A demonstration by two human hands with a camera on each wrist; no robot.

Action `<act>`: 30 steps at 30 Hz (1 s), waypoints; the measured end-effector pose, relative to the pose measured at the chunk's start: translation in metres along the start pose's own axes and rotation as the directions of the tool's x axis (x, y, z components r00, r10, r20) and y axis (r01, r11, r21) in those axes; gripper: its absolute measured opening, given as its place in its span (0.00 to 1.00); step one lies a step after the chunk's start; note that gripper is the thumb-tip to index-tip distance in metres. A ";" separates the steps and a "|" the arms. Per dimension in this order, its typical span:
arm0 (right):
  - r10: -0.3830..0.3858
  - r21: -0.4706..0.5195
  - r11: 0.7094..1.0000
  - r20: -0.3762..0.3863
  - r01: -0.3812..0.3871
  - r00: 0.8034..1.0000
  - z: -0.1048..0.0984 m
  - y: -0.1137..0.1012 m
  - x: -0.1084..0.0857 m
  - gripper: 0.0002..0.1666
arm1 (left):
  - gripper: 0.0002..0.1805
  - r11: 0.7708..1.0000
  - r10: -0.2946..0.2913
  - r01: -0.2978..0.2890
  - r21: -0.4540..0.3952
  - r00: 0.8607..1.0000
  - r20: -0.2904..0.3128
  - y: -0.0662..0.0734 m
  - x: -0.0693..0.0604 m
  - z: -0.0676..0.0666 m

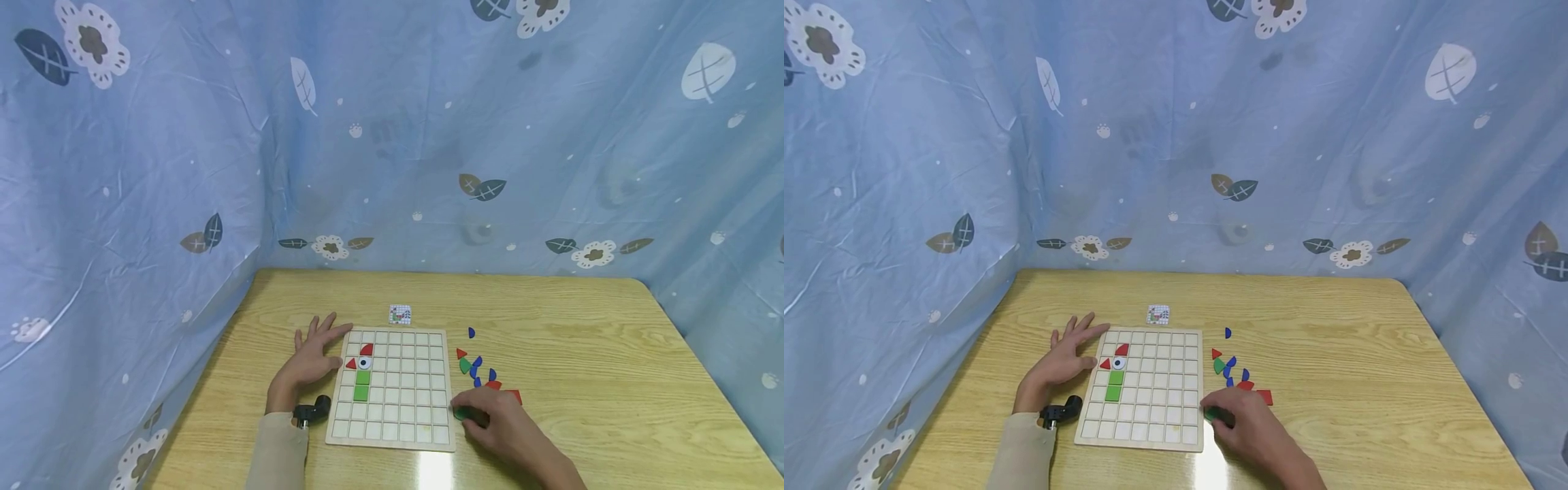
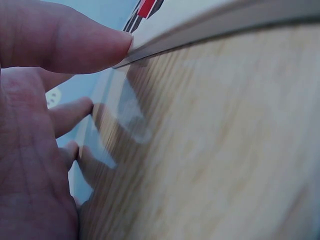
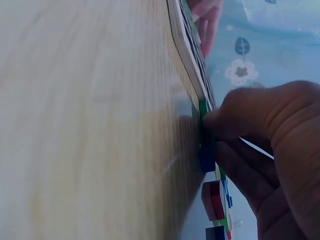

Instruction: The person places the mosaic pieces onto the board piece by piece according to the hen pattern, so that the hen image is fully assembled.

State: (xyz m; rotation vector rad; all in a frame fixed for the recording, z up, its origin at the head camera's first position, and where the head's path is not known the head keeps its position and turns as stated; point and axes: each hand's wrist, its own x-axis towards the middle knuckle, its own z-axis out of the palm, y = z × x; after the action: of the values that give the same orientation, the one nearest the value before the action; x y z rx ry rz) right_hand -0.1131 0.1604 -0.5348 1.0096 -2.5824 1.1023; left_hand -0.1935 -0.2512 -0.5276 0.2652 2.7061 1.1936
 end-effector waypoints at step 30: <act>-0.087 0.089 0.991 -0.133 0.100 0.987 0.009 -0.020 0.029 0.21 | 0.42 1.000 0.006 -0.006 0.007 1.000 0.009 0.000 0.000 0.000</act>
State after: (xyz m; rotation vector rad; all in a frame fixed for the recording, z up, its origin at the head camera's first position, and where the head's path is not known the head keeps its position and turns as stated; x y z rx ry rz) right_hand -0.1207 0.1288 -0.5186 1.0324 -2.3773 1.2332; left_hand -0.1935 -0.2512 -0.5278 0.2790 2.7037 1.1817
